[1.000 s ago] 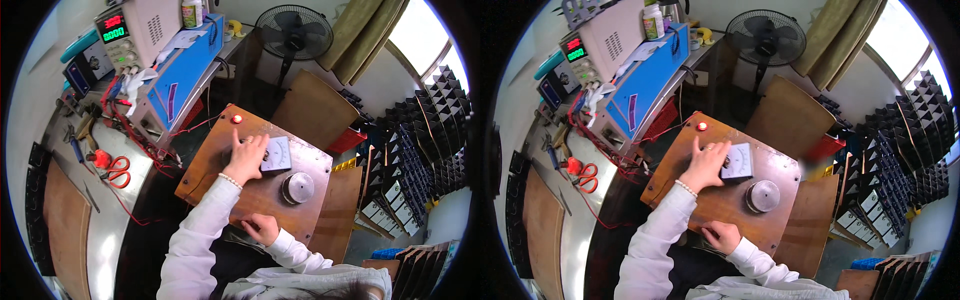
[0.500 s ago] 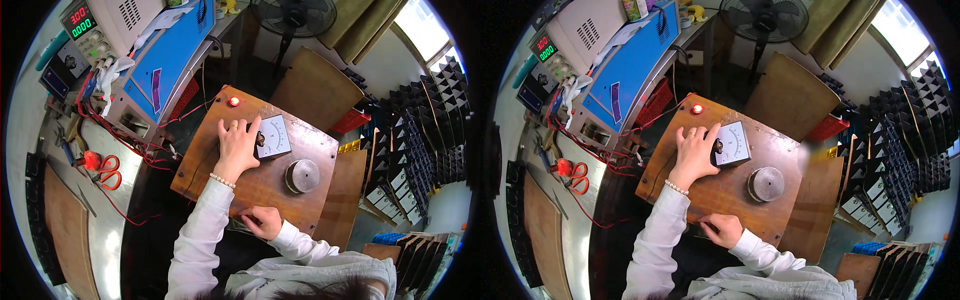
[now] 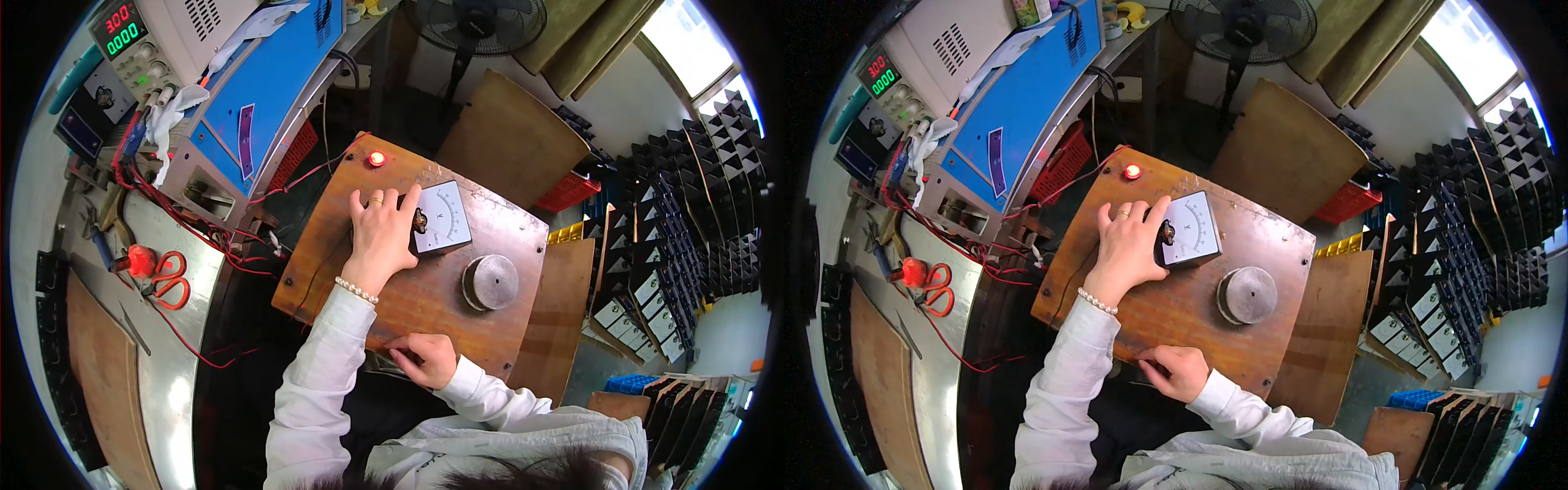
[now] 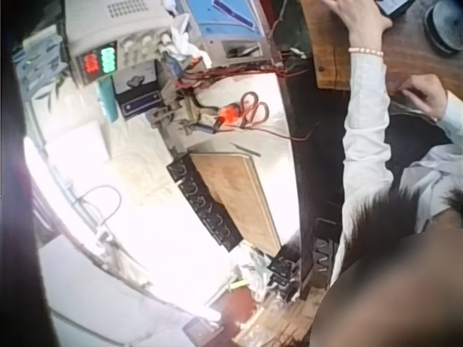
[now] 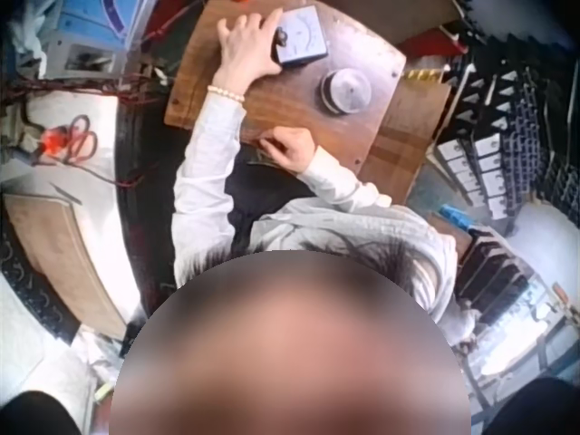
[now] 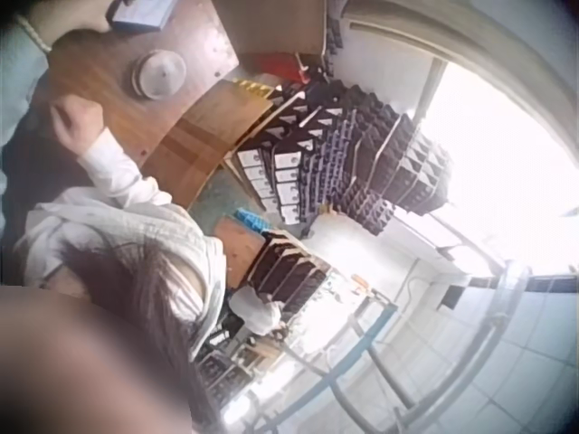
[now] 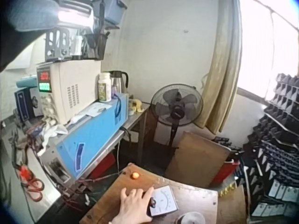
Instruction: Testing and calibrating analog voltmeters at a workbench using a power supply and test probes.
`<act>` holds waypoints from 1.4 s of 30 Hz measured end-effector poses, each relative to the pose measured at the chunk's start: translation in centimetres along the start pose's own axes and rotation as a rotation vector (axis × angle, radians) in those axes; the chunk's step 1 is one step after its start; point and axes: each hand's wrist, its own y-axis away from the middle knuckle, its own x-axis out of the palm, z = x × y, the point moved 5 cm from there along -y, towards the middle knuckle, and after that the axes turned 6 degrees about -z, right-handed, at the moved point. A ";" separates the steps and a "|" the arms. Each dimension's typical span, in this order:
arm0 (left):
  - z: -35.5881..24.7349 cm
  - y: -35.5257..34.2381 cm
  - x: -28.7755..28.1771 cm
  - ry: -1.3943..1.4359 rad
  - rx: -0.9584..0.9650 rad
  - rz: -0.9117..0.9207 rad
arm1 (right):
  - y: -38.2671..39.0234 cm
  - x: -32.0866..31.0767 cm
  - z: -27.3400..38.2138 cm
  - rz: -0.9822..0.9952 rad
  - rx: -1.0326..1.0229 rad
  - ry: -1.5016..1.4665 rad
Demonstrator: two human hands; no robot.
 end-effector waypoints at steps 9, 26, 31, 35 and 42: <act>0.1 -0.2 0.8 -0.100 0.024 0.018 | 0.9 0.6 -1.3 0.035 0.168 -0.054; 0.6 33.9 -16.7 0.221 -0.743 -0.737 | -5.0 13.3 9.7 0.323 0.007 -0.515; 5.0 41.7 -22.5 -0.038 -0.907 -0.999 | -5.7 22.2 18.4 1.052 0.160 -0.590; 9.7 43.6 -23.4 0.350 -0.866 -1.020 | -5.2 24.9 18.7 0.901 0.342 -0.550; 10.7 43.0 -24.1 0.507 -0.741 -0.954 | -2.5 20.0 16.9 0.306 0.033 -0.474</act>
